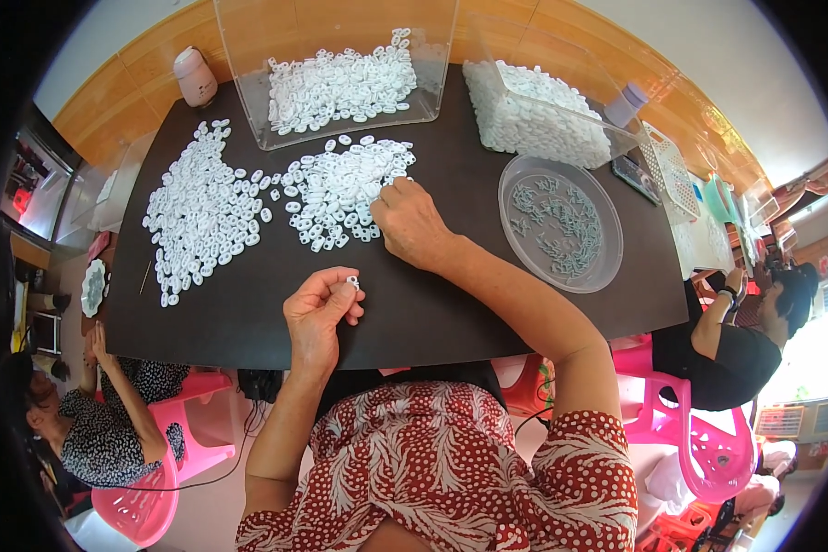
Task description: The recorder is manually assembling small white plastic components by inserting small pins or fasteners into them.
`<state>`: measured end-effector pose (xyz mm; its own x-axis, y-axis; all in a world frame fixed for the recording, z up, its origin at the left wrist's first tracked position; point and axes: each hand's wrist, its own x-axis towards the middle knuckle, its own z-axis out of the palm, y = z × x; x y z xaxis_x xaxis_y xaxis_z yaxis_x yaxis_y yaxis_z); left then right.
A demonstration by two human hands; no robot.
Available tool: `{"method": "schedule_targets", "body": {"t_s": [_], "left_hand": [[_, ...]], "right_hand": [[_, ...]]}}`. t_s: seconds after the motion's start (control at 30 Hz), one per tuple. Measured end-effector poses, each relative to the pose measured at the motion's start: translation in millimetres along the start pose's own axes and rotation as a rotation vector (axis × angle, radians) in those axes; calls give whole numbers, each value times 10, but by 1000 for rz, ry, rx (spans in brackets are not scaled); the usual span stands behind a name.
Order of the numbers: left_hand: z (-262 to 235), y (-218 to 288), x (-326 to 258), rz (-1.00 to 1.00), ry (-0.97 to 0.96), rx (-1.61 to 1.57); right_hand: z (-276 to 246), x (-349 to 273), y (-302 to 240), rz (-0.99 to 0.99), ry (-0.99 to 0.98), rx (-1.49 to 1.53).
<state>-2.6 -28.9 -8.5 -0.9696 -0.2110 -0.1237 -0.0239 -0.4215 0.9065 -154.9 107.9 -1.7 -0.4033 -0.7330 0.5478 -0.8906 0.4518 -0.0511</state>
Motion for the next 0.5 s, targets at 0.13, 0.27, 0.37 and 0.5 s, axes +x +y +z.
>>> {"method": "schedule_targets", "body": {"t_s": [0.13, 0.27, 0.37, 0.5], "left_hand": [[-22, -25, -10, 13, -19, 13], [-28, -32, -15, 16, -19, -11], [-54, -33, -12, 6, -1, -36], [-22, 46, -21, 1, 31, -87]], "right_hand": [[-20, 36, 23, -50, -53, 24], [-79, -37, -54, -12, 5, 128], [-184, -100, -195, 101, 3, 306], [-462, -116, -507, 464, -102, 715]]}}
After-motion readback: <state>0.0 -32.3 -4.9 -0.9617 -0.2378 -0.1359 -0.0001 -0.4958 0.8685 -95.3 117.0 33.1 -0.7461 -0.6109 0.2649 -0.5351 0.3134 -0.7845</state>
